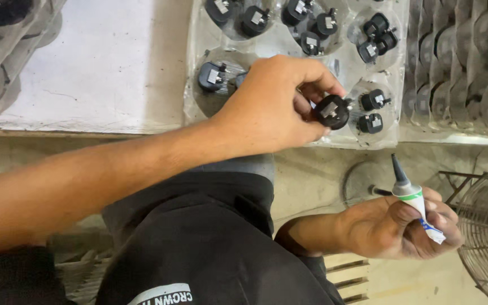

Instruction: The person sits at a workbench and applies adhesive from a squeeze tube to small black electrical plug components held in blister trays. They pick each component, dispense glue onto its metal contacts, and place it back into the tray, repeating the process across many parts.

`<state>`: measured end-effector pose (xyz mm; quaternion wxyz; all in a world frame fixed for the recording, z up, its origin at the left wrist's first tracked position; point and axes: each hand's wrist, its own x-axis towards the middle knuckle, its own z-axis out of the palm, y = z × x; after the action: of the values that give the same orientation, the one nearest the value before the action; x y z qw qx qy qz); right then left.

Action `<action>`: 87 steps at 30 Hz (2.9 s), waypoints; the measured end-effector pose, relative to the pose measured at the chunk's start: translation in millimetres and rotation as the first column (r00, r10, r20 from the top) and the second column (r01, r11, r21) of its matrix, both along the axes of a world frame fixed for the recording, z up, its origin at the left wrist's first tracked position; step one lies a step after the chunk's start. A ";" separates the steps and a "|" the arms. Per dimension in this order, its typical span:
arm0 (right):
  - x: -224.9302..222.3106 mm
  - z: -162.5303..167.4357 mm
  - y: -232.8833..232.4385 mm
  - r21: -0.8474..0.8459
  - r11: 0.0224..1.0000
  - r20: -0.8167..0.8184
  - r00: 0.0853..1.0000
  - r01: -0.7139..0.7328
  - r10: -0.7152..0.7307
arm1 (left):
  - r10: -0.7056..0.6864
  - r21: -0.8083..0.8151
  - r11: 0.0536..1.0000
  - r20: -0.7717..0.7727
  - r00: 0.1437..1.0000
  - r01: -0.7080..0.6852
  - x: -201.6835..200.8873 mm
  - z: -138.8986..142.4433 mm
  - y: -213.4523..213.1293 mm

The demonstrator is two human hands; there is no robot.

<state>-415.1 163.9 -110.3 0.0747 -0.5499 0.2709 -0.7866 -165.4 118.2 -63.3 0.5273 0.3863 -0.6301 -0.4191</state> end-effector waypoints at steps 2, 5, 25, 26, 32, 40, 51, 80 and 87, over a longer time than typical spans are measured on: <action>-12.2 -5.5 1.3 0.015 1.000 0.007 1.000 0.026 -0.026 | 0.032 -0.156 0.988 0.171 0.985 -0.005 -15.3 2.5 -19.1; -28.1 -14.3 0.7 0.017 0.996 0.053 0.995 0.087 -0.088 | 0.076 -0.208 0.977 0.525 0.848 0.041 -42.7 2.5 -41.0; -69.6 -49.9 7.5 0.093 0.995 0.280 0.958 0.036 -0.060 | 0.236 -0.362 0.903 0.868 0.438 0.232 -131.8 -17.0 -98.7; -71.6 -50.7 7.8 0.106 0.993 0.256 0.964 0.046 -0.072 | 0.218 -0.393 0.868 0.851 0.478 0.303 -133.6 -18.5 -98.3; -79.6 -52.6 9.9 0.108 0.989 0.252 0.960 0.097 -0.122 | 0.097 -0.321 0.824 0.892 0.441 0.468 -167.4 -29.6 -109.4; -63.7 -41.2 4.0 0.064 0.986 0.206 0.964 0.155 -0.165 | 0.197 -0.555 0.729 0.731 0.653 0.401 -156.2 -14.7 -107.3; -32.8 -43.5 3.4 -0.146 0.950 0.123 0.958 0.276 -0.259 | -0.247 0.229 0.934 -0.145 0.958 0.275 -61.0 22.9 -2.6; 82.6 7.1 33.5 -0.126 0.977 -0.162 0.975 -0.171 0.149 | 0.048 0.299 0.818 -0.886 0.460 0.491 -7.0 -59.4 114.5; 80.7 6.5 33.7 -0.101 0.977 -0.267 0.951 -0.188 0.155 | 0.017 0.300 0.796 -0.879 0.476 0.526 -3.8 -62.5 121.2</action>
<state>-334.4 197.6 -103.8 0.0724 -0.6725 0.1797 -0.7143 -169.2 239.4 -125.8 0.5623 0.1581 -0.1989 -0.7869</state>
